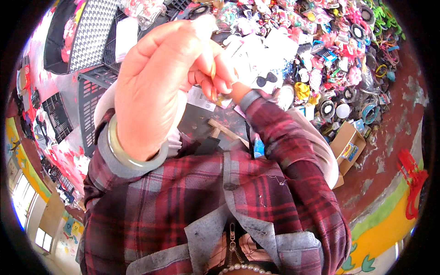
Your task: The person sits on the floor surrounded by boxes of hair accessories and uses a cloth to wipe and clean various items, including a black flower hair clip and a pink glittery hair clip. They handle the items one by one, wiping them down before placing them back into the pile.
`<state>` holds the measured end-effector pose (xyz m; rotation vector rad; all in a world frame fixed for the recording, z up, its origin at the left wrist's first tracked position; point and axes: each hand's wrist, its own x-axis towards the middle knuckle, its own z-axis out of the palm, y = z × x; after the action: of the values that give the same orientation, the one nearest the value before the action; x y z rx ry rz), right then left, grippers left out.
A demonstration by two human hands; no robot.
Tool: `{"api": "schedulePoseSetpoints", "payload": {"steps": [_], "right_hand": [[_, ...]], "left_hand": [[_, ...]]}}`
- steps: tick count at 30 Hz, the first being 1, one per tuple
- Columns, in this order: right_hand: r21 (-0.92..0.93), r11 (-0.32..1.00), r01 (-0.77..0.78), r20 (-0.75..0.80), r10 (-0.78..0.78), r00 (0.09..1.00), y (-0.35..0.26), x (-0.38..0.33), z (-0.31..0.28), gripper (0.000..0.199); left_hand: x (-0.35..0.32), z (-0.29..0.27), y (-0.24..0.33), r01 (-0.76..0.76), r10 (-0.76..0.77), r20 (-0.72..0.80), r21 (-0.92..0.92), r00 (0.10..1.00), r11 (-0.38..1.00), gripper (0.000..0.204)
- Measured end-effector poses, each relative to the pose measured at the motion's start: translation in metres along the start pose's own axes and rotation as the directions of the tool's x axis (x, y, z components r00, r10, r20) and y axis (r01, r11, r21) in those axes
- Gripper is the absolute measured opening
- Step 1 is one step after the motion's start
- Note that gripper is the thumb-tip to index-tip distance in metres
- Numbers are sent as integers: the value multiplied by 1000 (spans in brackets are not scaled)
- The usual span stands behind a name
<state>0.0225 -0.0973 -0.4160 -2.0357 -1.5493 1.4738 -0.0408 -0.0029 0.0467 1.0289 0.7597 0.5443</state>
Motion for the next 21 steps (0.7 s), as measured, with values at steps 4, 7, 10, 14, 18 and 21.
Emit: {"api": "schedulePoseSetpoints", "payload": {"steps": [4, 7, 10, 14, 18, 21], "right_hand": [[-228, 966, -124, 156, 162, 974, -77, -42, 33, 32], [-2, 956, -292, 112, 290, 950, -49, -30, 60, 42], [-20, 950, -313, 166, 312, 936, -49, -27, 29, 36], [-259, 950, -172, 208, 229, 951, -57, -26, 21, 26], [-320, 935, -150, 183, 216, 959, -50, -30, 18, 23], [-376, 921, -102, 206, 190, 960, -37, -42, -3, 23]], "left_hand": [[0, -9, 6, -61, 40, -159, -129, 986, 990, 35], [7, -21, 11, -65, 35, -149, -199, 988, 978, 34], [10, -37, 13, -68, 43, -102, -265, 994, 962, 33], [15, -43, 14, -22, 23, 1, -297, 1000, 955, 33], [12, -43, 14, -15, 11, -14, -331, 1000, 943, 32], [8, -43, 15, -19, 12, -23, -316, 1000, 949, 32]]}}
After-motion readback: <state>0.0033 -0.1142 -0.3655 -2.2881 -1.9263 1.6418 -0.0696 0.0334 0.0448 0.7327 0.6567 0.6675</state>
